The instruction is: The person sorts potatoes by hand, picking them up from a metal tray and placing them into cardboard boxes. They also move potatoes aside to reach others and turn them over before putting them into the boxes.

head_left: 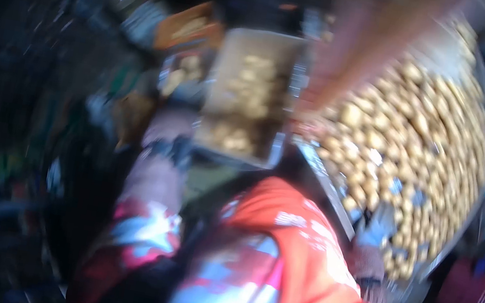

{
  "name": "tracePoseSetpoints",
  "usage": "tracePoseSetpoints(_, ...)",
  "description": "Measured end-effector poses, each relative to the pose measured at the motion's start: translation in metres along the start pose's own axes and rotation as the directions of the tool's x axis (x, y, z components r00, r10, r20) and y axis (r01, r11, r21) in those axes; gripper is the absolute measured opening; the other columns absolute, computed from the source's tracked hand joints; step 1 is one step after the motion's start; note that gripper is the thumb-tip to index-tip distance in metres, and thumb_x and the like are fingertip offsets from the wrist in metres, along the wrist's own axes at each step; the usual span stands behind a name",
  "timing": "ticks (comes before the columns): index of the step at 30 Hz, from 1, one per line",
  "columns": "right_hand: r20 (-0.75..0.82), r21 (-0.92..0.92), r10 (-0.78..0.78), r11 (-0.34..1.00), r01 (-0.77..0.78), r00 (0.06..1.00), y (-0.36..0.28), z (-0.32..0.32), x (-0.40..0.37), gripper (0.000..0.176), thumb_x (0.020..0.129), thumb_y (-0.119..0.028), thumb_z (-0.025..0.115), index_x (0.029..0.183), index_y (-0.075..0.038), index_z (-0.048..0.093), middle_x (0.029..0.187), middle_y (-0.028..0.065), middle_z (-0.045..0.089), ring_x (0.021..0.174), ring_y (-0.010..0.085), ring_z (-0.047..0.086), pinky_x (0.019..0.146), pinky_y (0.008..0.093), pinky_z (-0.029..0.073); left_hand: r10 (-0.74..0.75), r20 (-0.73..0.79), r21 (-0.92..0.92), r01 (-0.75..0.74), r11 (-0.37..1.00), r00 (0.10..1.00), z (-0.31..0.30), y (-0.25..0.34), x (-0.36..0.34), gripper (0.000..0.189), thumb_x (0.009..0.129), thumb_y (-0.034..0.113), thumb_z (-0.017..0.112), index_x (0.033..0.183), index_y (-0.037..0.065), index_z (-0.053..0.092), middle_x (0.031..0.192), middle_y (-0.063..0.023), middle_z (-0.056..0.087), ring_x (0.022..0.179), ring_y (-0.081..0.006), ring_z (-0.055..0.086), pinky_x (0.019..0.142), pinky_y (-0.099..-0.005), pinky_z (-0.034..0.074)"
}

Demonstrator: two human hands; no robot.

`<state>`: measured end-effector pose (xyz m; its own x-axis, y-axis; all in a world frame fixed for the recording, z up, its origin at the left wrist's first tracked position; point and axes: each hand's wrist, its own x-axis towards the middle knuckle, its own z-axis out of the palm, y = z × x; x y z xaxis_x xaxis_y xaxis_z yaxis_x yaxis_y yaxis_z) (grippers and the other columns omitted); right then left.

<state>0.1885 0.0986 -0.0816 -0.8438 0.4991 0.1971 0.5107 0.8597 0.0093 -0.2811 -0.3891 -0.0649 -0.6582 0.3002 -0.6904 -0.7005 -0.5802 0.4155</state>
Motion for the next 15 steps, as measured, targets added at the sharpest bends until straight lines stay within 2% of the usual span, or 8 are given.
tracePoseSetpoints(2,0.057,0.138,0.082,0.987,-0.089,0.995,-0.009,-0.033,0.016,0.071,0.076,-0.022,0.071,0.141,-0.003,0.049,0.14,0.0276,0.05,0.133,0.0454,0.045,0.109,0.0604,0.033,-0.25,0.241,0.295,0.174,0.939,0.938,0.044,-0.039,0.009,0.055,0.101,0.041,0.055,0.139,0.001,0.053,0.126,-0.0135,0.068,0.089,-0.0201,0.067,0.074,-0.0287,0.056)
tracePoseSetpoints(4,0.105,0.257,0.169,0.947,-0.191,0.98,-0.008,-0.057,0.023,0.065,0.076,-0.021,0.07,0.136,-0.006,0.053,0.136,0.0253,0.052,0.129,0.0443,0.047,0.107,0.0606,0.034,-0.567,0.353,0.618,0.269,0.738,0.744,0.101,-0.098,-0.004,0.057,0.101,0.042,0.055,0.14,0.0,0.051,0.127,-0.0129,0.068,0.089,-0.0187,0.067,0.076,-0.0272,0.055)
tracePoseSetpoints(5,0.088,0.252,0.194,0.945,-0.21,0.977,-0.007,-0.062,0.021,0.061,0.076,-0.02,0.069,0.134,-0.007,0.054,0.134,0.0242,0.053,0.127,0.0437,0.048,0.106,0.0608,0.035,-0.714,0.305,0.767,0.281,0.576,0.63,0.126,-0.126,-0.014,0.058,0.101,0.042,0.055,0.141,-0.001,0.051,0.127,-0.0127,0.069,0.088,-0.018,0.067,0.076,-0.0264,0.055)
tracePoseSetpoints(6,0.027,0.159,0.222,0.962,-0.224,0.975,-0.008,-0.051,0.015,0.065,0.078,-0.022,0.069,0.139,-0.01,0.052,0.141,0.0218,0.048,0.133,0.0425,0.044,0.109,0.0606,0.032,-0.821,-0.008,0.842,0.447,0.302,0.571,0.165,-0.155,-0.037,0.05,0.105,0.034,0.05,0.14,-0.001,0.051,0.12,-0.0178,0.069,0.078,-0.0186,0.064,0.066,-0.0236,0.052)
tracePoseSetpoints(8,0.0,0.137,0.275,0.952,-0.272,0.961,0.006,-0.047,-0.005,0.065,0.079,-0.023,0.069,0.141,-0.011,0.051,0.14,0.02,0.049,0.129,0.0417,0.046,0.105,0.0586,0.035,-0.759,0.096,0.915,0.244,0.322,0.644,0.212,-0.222,-0.107,0.032,0.103,0.026,0.052,0.122,0.002,0.063,0.108,-0.0144,0.071,0.072,-0.0153,0.063,0.061,-0.0223,0.05)
tracePoseSetpoints(10,0.148,0.21,0.375,0.892,-0.4,0.915,0.015,-0.063,-0.018,0.066,0.079,-0.024,0.069,0.141,-0.011,0.051,0.14,0.0198,0.05,0.127,0.0416,0.047,0.102,0.0572,0.037,-0.856,0.02,0.894,0.374,0.246,0.516,0.207,-0.27,-0.071,0.041,0.106,0.03,0.044,0.131,0.0,0.059,0.118,-0.017,0.067,0.096,-0.0274,0.067,0.078,-0.0332,0.06)
tracePoseSetpoints(14,0.107,0.175,0.624,0.755,-0.632,0.774,0.054,-0.083,-0.083,0.062,0.076,-0.03,0.073,0.132,-0.007,0.059,0.135,0.0188,0.053,0.119,0.0423,0.05,0.098,0.0543,0.039,-0.808,-0.038,0.939,0.298,0.173,0.588,0.253,-0.353,-0.1,0.045,0.108,0.032,0.04,0.133,-0.002,0.055,0.122,-0.0207,0.066,0.104,-0.0295,0.067,0.084,-0.0342,0.056)
tracePoseSetpoints(15,-0.03,0.15,0.571,0.814,-0.561,0.821,0.059,-0.079,-0.104,0.057,0.077,-0.032,0.073,0.126,-0.006,0.062,0.13,0.0178,0.056,0.117,0.0403,0.052,0.099,0.0528,0.04,-0.793,-0.014,0.934,0.292,0.207,0.61,0.253,-0.367,-0.099,0.045,0.108,0.031,0.04,0.133,-0.003,0.055,0.122,-0.0211,0.066,0.106,-0.0299,0.067,0.084,-0.0343,0.056)
